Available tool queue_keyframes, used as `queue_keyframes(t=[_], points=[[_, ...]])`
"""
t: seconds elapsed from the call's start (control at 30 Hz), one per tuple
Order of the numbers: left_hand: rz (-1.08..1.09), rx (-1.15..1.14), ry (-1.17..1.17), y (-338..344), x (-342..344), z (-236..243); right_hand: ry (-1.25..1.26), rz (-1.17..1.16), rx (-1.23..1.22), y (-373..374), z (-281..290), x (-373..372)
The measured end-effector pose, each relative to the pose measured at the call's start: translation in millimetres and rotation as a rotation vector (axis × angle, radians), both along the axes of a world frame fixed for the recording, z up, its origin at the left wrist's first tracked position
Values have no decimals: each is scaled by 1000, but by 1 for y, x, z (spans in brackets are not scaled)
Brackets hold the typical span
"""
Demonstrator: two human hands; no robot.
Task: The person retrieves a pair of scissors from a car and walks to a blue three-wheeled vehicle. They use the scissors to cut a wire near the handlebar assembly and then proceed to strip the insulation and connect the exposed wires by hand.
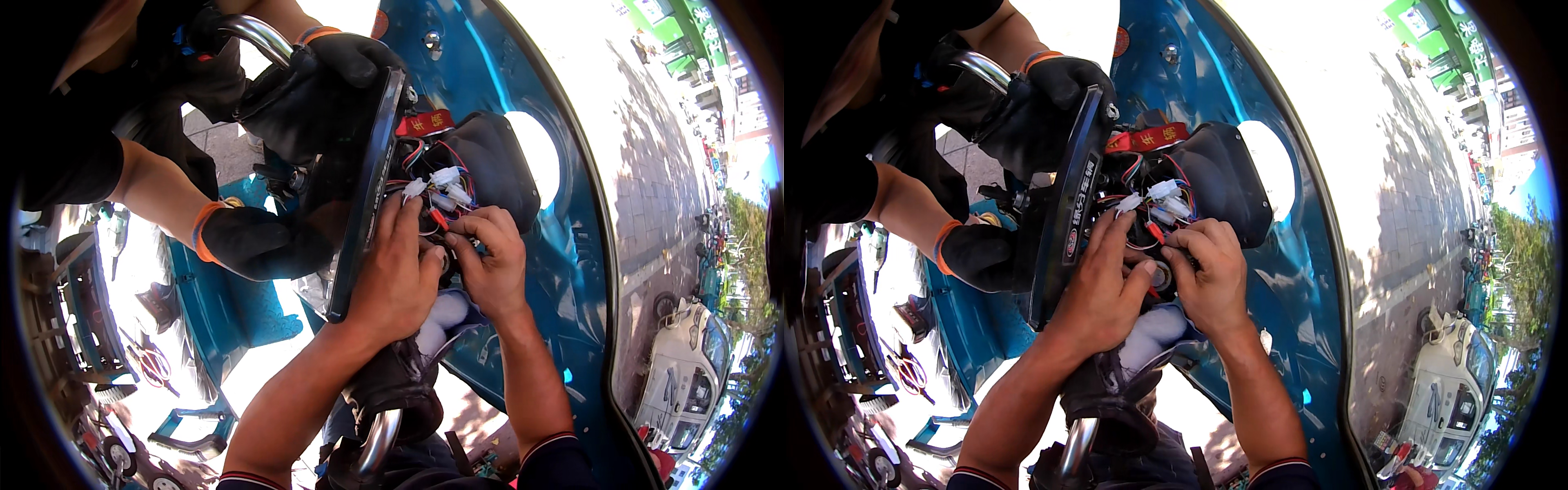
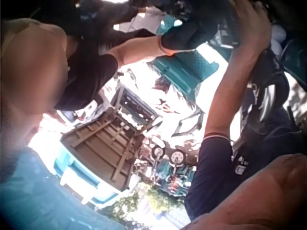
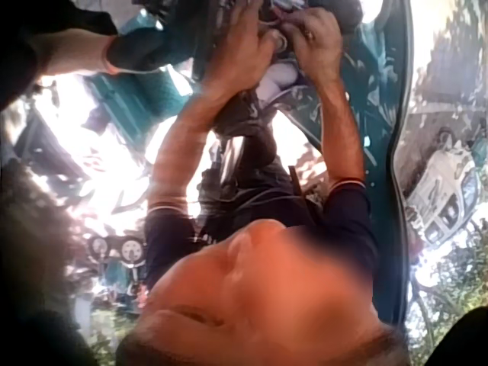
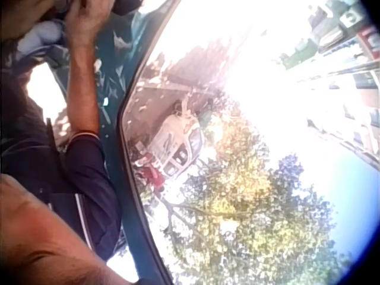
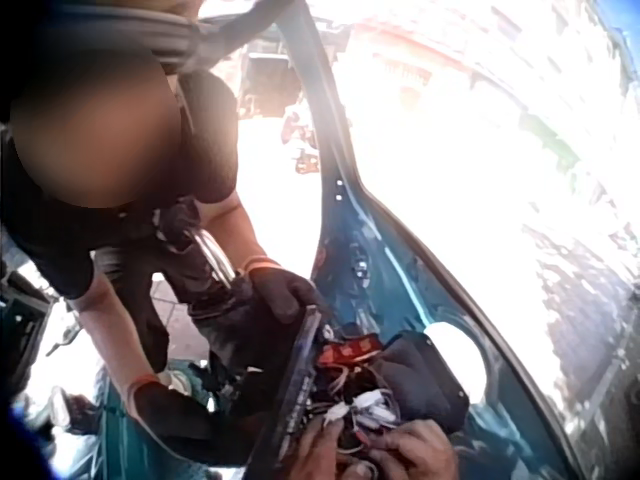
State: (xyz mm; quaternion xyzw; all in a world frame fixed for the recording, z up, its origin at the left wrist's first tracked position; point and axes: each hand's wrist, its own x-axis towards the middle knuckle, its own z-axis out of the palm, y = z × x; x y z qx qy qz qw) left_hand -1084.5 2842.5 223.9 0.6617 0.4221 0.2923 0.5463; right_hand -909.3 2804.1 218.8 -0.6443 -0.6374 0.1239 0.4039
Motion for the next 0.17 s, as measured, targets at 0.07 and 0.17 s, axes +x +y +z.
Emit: queue_keyframes(t=[0.07,0.17], points=[[26,56,26,-1,-1,-7,51,85,-40,-1,5,0],[32,13,2,-1,0,-4,233,-160,-42,-6,10,2]])
